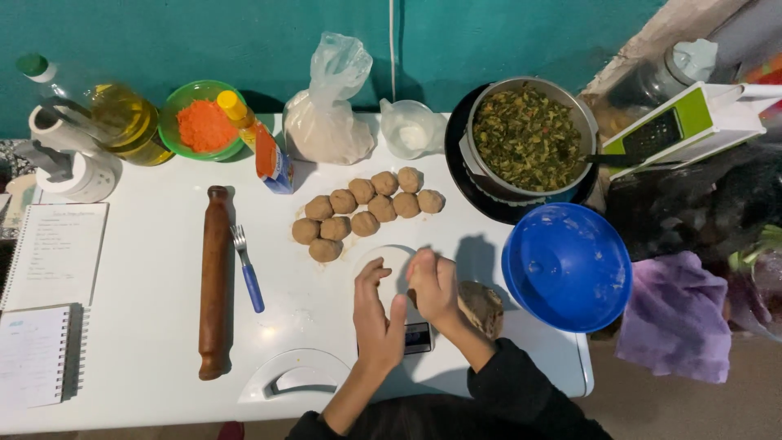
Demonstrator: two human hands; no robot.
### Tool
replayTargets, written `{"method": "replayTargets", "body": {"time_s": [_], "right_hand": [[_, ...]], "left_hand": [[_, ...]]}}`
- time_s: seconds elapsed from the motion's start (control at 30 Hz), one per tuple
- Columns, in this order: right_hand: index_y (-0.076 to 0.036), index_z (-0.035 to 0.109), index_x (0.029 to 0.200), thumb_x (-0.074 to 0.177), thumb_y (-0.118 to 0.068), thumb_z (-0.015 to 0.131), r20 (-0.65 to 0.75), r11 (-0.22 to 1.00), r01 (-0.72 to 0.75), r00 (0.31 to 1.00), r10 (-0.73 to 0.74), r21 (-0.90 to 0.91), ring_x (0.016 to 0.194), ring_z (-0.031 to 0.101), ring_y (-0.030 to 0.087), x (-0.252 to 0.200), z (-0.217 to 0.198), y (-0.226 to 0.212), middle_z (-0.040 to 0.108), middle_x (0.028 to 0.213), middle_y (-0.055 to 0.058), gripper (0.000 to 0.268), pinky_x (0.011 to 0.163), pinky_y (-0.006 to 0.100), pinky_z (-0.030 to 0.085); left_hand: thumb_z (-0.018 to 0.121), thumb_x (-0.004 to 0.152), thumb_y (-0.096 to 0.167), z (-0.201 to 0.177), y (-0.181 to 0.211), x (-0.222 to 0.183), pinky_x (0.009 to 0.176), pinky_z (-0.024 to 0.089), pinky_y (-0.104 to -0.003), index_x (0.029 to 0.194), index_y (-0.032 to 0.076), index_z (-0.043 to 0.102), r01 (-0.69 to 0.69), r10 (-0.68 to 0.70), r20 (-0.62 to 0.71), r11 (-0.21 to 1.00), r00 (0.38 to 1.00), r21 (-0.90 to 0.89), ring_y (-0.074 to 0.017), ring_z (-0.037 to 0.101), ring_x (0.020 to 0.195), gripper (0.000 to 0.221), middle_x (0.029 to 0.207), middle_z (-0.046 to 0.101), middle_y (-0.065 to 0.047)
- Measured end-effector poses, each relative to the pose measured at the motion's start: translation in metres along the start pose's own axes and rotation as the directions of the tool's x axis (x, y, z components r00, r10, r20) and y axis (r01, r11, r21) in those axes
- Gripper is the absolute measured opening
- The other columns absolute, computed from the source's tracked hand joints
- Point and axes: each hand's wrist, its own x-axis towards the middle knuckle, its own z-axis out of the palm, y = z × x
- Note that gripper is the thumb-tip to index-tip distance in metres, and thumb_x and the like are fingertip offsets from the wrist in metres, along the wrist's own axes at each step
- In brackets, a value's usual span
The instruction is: The recorder weighs portions of dough on a digital scale and then rolls them into balls.
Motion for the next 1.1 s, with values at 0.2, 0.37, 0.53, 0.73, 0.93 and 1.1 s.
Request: {"method": "replayTargets", "body": {"time_s": [0.2, 0.37, 0.53, 0.73, 0.93, 1.1], "right_hand": [[-0.007, 0.053, 0.137, 0.100, -0.063, 0.025, -0.005, 0.912, -0.263, 0.960, 0.279, 0.316, 0.111, 0.061, 0.011, -0.003, 0.018, -0.080, 0.063, 0.124, 0.004, 0.072, 0.097, 0.029, 0.047], [0.002, 0.036, 0.153, 0.096, -0.072, 0.022, 0.423, 0.584, -0.499, 0.864, 0.273, 0.641, 0.123, 0.056, 0.015, -0.018, -0.004, -0.094, 0.062, 0.132, 0.006, 0.095, 0.111, 0.031, 0.038], [-0.008, 0.028, 0.175, 0.110, -0.066, 0.031, 0.303, 0.755, -0.595, 0.799, 0.519, 0.275, 0.089, 0.031, 0.025, -0.023, -0.015, -0.068, 0.032, 0.095, 0.011, 0.088, 0.092, 0.041, 0.032], [-0.008, 0.035, 0.166, 0.100, -0.054, 0.050, 0.074, 0.762, -0.184, 0.954, 0.291, -0.621, 0.090, 0.073, 0.032, -0.015, -0.005, -0.120, 0.075, 0.134, 0.006, 0.082, 0.089, 0.044, 0.057], [-0.002, 0.063, 0.139, 0.110, -0.032, 0.047, 0.236, 0.728, 0.520, 0.854, -0.465, -0.448, 0.139, 0.056, 0.043, 0.008, 0.025, -0.091, 0.062, 0.146, 0.018, 0.045, 0.114, 0.051, 0.043], [-0.005, 0.075, 0.087, 0.092, -0.035, 0.075, 0.219, 0.628, 0.630, 0.764, -0.607, -0.456, 0.088, 0.069, 0.025, 0.036, 0.010, -0.088, 0.073, 0.096, 0.006, 0.031, 0.075, 0.036, 0.057]], "left_hand": [[0.043, 0.110, 0.045, 0.000, -0.002, 0.036, 0.109, 0.044, -0.047, 0.127, 0.000, 0.062, -0.353, 0.367, -0.114, 0.927, 0.923, 0.129, -0.0408, 0.060, 0.125, 0.052, 0.129, 0.064, -0.022], [0.053, 0.099, 0.044, -0.003, -0.061, 0.036, 0.070, 0.050, -0.041, 0.090, 0.006, 0.067, -0.461, 0.472, -0.024, 0.870, 0.881, 0.176, -0.0317, 0.063, 0.081, 0.042, 0.090, 0.066, -0.012], [0.051, 0.102, 0.029, -0.002, -0.038, 0.034, 0.055, 0.045, -0.037, 0.072, 0.010, 0.063, -0.410, 0.408, -0.058, 0.912, 0.911, -0.023, -0.0242, 0.059, 0.060, 0.037, 0.067, 0.059, -0.007], [0.041, 0.116, 0.032, 0.025, -0.088, 0.016, 0.055, 0.041, -0.034, 0.074, 0.004, 0.059, 0.030, -0.119, -0.219, 0.928, 0.969, -0.371, -0.0195, 0.050, 0.057, 0.054, 0.061, 0.057, -0.007], [0.023, 0.093, 0.074, 0.000, -0.024, 0.036, 0.095, 0.050, -0.035, 0.130, 0.004, 0.059, 0.593, -0.643, 0.367, 0.173, 0.673, -0.786, -0.0192, 0.065, 0.108, 0.086, 0.120, 0.068, -0.009], [0.030, 0.091, 0.083, 0.005, -0.067, 0.021, 0.110, 0.041, -0.042, 0.149, 0.001, 0.038, 0.553, -0.385, 0.599, -0.236, 0.702, -0.799, -0.0264, 0.063, 0.124, 0.101, 0.136, 0.062, -0.018]]}}
